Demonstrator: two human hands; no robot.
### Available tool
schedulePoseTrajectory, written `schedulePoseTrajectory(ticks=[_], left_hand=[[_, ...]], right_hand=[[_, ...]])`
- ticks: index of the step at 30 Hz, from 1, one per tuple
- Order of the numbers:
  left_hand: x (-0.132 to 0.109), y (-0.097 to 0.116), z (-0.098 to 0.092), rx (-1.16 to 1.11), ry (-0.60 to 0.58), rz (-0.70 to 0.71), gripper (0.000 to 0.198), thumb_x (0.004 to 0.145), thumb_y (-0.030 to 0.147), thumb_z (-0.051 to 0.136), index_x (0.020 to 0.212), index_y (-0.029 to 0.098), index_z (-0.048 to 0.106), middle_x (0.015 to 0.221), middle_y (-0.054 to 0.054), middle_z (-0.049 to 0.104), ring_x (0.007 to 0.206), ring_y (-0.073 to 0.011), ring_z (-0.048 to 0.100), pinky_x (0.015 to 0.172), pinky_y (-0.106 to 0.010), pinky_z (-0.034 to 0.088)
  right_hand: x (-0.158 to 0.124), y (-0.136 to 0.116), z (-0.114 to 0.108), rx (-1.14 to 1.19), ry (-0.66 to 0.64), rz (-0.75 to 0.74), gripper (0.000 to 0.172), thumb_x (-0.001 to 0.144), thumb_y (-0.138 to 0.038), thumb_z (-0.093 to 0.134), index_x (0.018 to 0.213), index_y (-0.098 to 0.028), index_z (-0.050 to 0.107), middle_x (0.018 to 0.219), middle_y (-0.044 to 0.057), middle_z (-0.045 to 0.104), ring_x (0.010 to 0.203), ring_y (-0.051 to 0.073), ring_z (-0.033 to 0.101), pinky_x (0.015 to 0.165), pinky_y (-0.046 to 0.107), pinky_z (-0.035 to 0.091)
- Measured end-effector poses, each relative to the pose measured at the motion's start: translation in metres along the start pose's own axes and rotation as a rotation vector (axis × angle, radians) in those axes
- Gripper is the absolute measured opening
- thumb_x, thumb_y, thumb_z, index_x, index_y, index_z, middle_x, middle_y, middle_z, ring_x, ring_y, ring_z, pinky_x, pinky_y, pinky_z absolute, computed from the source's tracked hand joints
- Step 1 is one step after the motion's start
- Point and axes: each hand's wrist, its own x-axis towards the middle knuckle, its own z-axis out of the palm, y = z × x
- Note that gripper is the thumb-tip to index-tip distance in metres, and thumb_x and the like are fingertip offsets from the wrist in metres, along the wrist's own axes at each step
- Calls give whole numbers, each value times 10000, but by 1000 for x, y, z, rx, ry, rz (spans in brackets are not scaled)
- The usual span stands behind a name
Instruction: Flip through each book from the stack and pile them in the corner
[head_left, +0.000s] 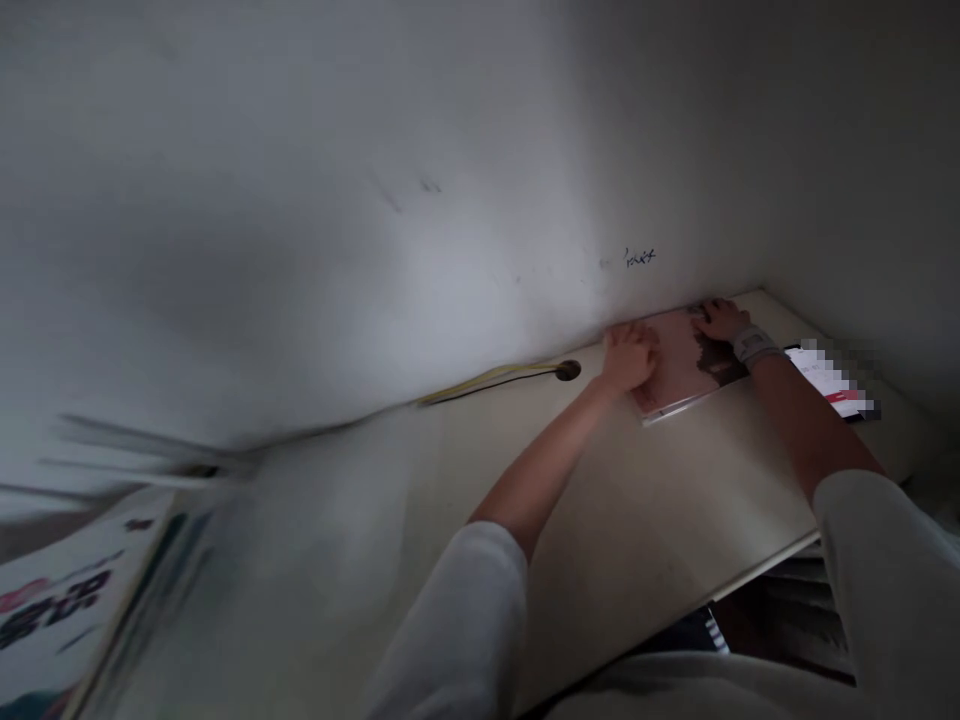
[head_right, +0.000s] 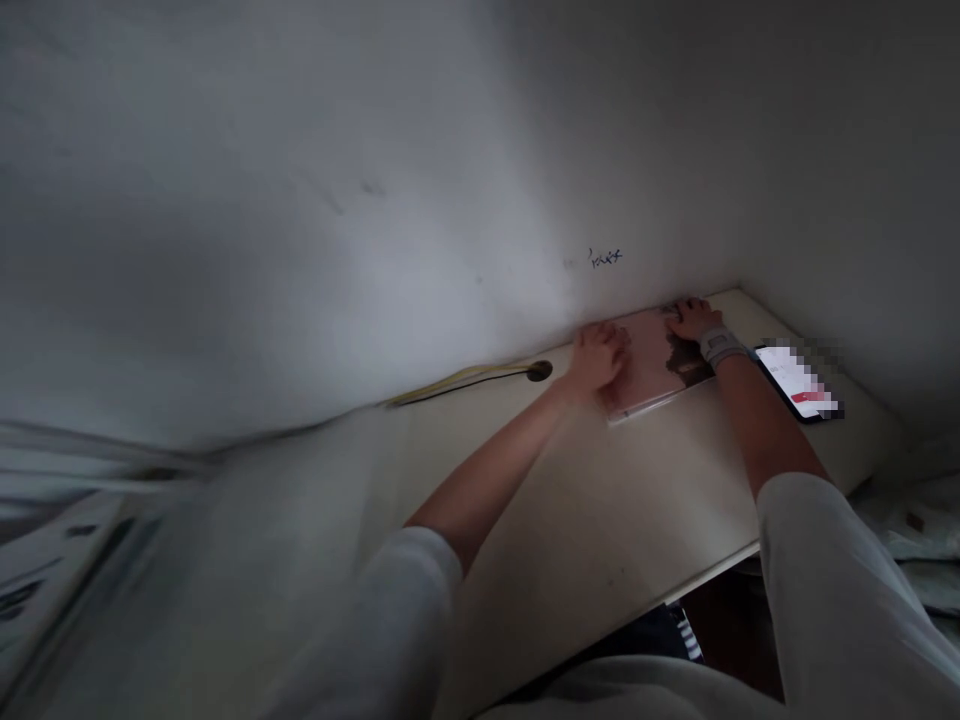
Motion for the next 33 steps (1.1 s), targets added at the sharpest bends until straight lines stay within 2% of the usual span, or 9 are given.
schedulePoseTrajectory(ticks=[4,10,14,18,20,23,26,30,33], left_hand=[[-41,38,12,11,-219,88,651,895,545,402,1476,272,292,1559,-127,246,1420,-417,164,1084,-669,151],[-63,52,35,22,-116,44,595,924,481,359,1477,271,292,1554,-137,253,1411,-414,202,1081,-673,185],[-58,50,16,-16,-114,56,751,889,604,362,1499,187,227,1552,-182,231,1422,-411,168,1089,-662,181],[-79,47,-26,-18,-21,73,747,884,636,348,1493,216,243,1566,-160,200,1440,-375,130,1123,-596,158],[-107,37,-51,7,-13,120,693,905,594,354,1475,206,283,1560,-169,213,1437,-372,141,1111,-612,163],[-173,5,-87,70,-91,131,619,913,524,420,1438,204,350,1551,-166,245,1436,-367,151,1095,-631,178],[-256,-39,-108,118,-177,-70,623,909,526,429,1446,220,343,1561,-149,225,1440,-367,138,1100,-622,175],[-352,-90,-99,185,-221,-532,760,905,565,402,1482,101,234,1551,-232,157,1444,-364,121,1107,-602,183],[-393,-105,-73,184,-231,-730,804,903,531,436,1455,-16,228,1516,-300,195,1427,-355,201,1112,-506,249]], right_hand=[[4,-2,-5,-14,37,0,669,851,-607,357,1367,-192,454,1427,177,418,1279,386,380,986,617,318],[-3,-12,-4,29,100,22,643,892,-575,335,1345,-142,478,1449,213,389,1329,377,330,1013,612,286],[-19,-23,-18,40,185,27,586,913,-493,360,1329,-100,484,1407,269,412,1321,402,338,967,609,322],[-33,-39,-47,50,287,4,531,929,-430,343,1311,-95,499,1364,299,434,1271,394,396,921,564,366],[-48,-51,-58,87,370,-95,541,933,-422,328,1304,-66,499,1337,294,464,1253,370,419,927,532,384],[-97,-75,-57,189,565,-418,550,937,-437,321,1260,-49,538,1302,274,508,1226,329,456,970,478,400],[-173,-107,-29,193,549,-737,462,946,-418,348,1281,-159,532,1344,162,516,1205,269,497,1003,460,410],[-263,-157,21,16,358,-995,461,941,-404,403,1305,-145,518,1410,171,469,1323,290,405,1061,534,328],[-293,-197,41,-63,184,-1076,519,936,-415,425,1356,-114,470,1449,200,421,1360,305,361,1066,552,311]])
